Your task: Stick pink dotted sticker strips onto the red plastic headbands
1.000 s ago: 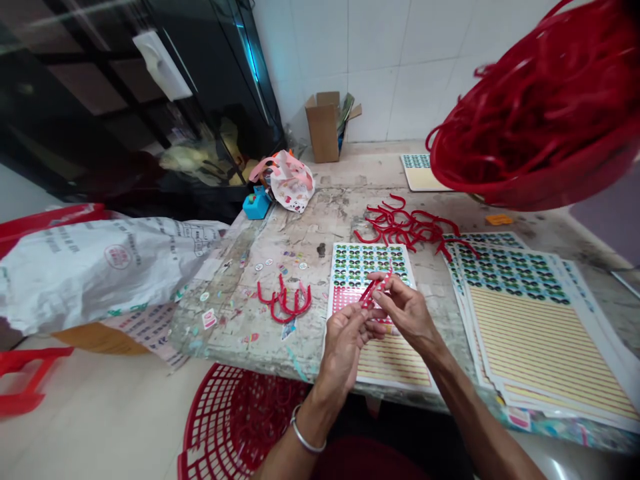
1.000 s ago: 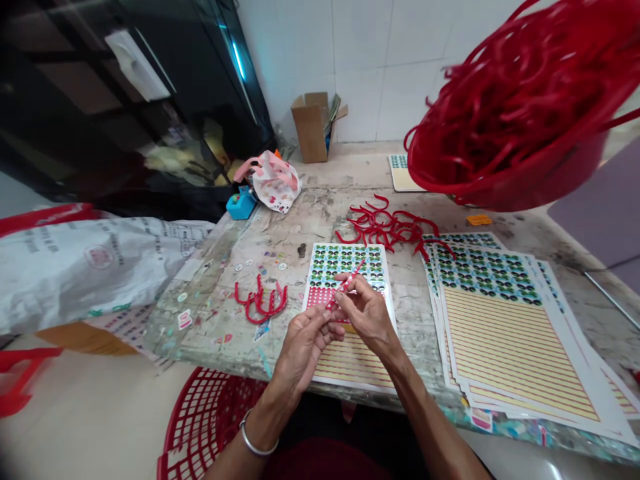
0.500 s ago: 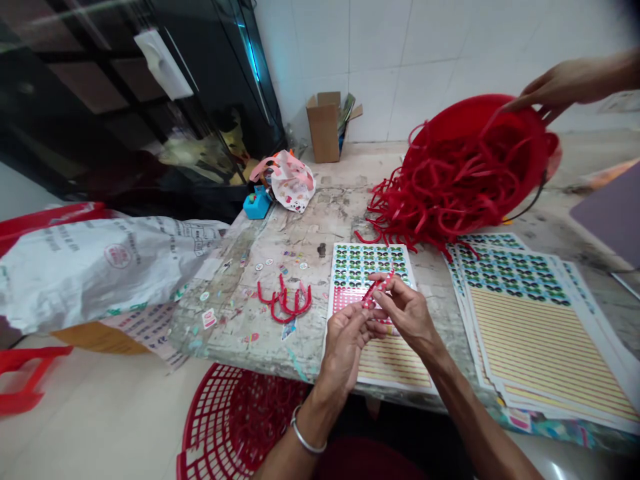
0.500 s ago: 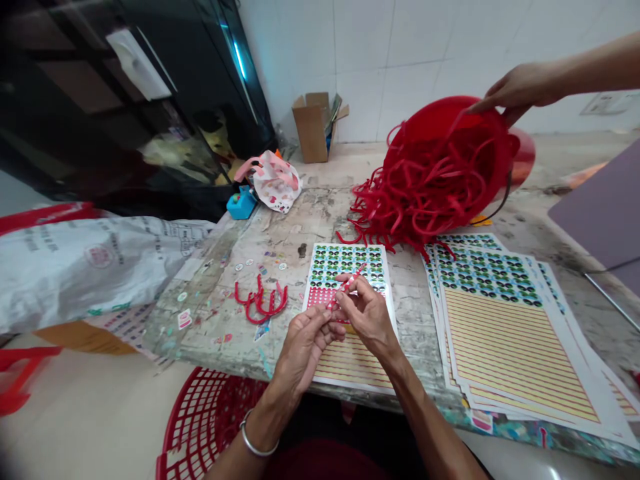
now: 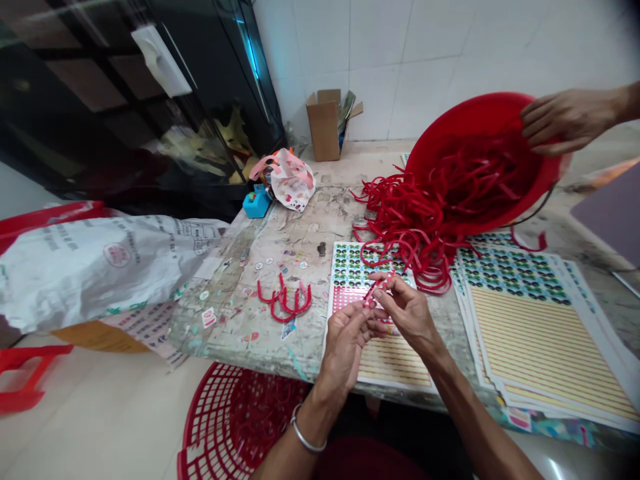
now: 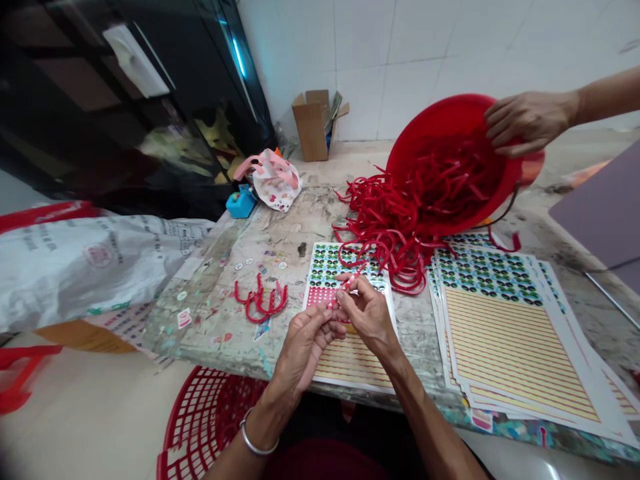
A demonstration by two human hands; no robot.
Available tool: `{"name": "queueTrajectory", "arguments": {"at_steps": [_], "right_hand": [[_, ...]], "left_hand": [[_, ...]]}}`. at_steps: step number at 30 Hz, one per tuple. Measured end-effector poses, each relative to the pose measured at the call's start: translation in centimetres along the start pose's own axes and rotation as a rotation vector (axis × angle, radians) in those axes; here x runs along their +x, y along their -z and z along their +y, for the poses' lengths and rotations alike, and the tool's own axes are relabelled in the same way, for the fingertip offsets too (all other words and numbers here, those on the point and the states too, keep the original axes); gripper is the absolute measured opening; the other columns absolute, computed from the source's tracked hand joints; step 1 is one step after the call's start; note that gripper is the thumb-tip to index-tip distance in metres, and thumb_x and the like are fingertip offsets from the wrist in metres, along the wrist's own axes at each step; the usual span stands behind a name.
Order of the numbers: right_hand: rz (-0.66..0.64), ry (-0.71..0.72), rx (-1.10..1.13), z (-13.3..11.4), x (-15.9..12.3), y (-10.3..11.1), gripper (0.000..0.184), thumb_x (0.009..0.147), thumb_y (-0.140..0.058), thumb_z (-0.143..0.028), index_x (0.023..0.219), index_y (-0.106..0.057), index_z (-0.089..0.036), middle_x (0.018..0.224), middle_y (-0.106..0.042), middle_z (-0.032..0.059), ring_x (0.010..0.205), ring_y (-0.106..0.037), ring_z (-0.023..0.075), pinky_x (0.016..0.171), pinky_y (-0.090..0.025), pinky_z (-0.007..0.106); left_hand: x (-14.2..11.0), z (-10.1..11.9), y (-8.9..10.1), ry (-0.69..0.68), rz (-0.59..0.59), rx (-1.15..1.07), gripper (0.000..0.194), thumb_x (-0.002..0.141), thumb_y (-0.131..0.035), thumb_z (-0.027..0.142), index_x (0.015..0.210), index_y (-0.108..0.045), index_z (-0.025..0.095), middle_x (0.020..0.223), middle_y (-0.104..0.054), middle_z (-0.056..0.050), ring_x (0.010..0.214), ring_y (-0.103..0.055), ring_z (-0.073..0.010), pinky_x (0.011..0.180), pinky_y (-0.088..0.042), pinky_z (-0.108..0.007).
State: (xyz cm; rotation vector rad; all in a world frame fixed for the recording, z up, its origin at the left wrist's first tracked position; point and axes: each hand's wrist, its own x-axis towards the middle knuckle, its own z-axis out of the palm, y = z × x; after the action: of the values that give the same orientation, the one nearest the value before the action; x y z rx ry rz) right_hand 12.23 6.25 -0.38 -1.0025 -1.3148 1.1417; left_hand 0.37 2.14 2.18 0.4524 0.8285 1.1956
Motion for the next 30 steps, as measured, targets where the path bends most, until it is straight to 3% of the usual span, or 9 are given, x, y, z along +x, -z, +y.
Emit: {"name": "queueTrajectory", "arguments": {"at_steps": [3, 17, 30], "right_hand": [[0.005, 0.014, -0.008, -0.07, 0.01, 0.01, 0.018, 0.081, -0.060, -0.030, 0.072, -0.048, -0.020, 0.105, -0.057, 0.0079, 0.085, -0.055, 0.0173, 0.061, -0.046, 0.026], [0.008, 0.003, -0.004, -0.02, -0.04, 0.02, 0.019, 0.080, -0.061, -0.031, 0.072, -0.047, -0.020, 0.104, -0.057, 0.0063, 0.068, -0.056, 0.0126, 0.057, -0.045, 0.026], [0.020, 0.008, -0.023, 0.23, -0.01, 0.07, 0.017, 0.082, -0.060, -0.030, 0.073, -0.049, -0.020, 0.103, -0.057, 0.0072, 0.080, -0.056, 0.0159, 0.062, -0.047, 0.026]], "left_hand": [[-0.02, 0.03, 0.03, -0.001, -0.012, -0.001, 0.008, 0.081, -0.058, 0.015, 0.079, -0.063, 0.009, 0.073, -0.069, -0.007, 0.059, -0.063, -0.0118, 0.062, -0.049, -0.023], [0.09, -0.14, 0.10, -0.011, -0.019, -0.012, 0.010, 0.081, -0.055, 0.013, 0.080, -0.063, 0.008, 0.072, -0.069, -0.008, 0.059, -0.063, -0.0124, 0.062, -0.048, -0.024], [0.34, -0.33, 0.22, -0.016, -0.008, -0.035, 0.019, 0.087, -0.048, 0.021, 0.079, -0.060, 0.008, 0.069, -0.070, -0.010, 0.059, -0.065, -0.0170, 0.059, -0.048, -0.028]]}}
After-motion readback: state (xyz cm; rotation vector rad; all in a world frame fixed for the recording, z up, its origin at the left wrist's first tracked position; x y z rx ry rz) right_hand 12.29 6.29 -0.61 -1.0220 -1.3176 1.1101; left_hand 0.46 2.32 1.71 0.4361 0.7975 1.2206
